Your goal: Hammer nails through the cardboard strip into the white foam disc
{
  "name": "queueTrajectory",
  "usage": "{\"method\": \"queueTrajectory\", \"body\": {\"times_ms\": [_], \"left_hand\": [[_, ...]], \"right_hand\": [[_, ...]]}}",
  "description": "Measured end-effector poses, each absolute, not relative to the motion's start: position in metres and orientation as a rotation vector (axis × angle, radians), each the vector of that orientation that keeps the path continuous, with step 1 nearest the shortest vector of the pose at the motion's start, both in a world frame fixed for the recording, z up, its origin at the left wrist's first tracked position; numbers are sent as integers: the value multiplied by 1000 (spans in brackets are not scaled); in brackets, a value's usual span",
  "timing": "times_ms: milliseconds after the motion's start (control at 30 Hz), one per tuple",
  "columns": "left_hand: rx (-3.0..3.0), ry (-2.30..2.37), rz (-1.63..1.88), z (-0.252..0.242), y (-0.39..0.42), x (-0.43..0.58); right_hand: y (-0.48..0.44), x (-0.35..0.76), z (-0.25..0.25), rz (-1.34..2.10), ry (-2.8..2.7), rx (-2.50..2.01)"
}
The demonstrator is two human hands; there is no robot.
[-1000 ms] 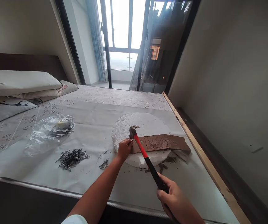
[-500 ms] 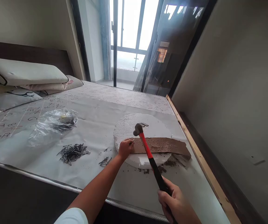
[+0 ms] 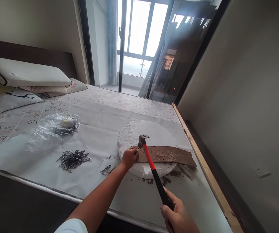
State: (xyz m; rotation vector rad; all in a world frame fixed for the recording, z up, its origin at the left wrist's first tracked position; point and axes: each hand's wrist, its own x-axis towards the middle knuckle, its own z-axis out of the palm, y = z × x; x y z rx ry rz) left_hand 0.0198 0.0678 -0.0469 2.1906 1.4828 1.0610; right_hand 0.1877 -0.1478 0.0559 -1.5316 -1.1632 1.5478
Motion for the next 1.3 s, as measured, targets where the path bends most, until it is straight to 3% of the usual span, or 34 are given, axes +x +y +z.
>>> {"method": "queueTrajectory", "body": {"times_ms": [200,467,767,900,1067,1300], "left_hand": [[2088,1417,1132,-41,68,15],[1653,1457,1597,-10,67,-4],[1692,1656,1595,10,56,-50],[1757,1895,1244,2,57,-83],[1986,1933,125,-22,52,-115],[1921,1991,-91,-37,44,-125]], "right_hand": [[-154,192,59,1514,-1167,-1548],[-143,196,31,1553,-1202,-1597],[-145,189,22,1541,-1209,-1541],[-149,188,24,1527,-1140,-1469],[-146,189,24,1487,-1010,-1401],[-135,188,18,1541,-888,-1347]]}}
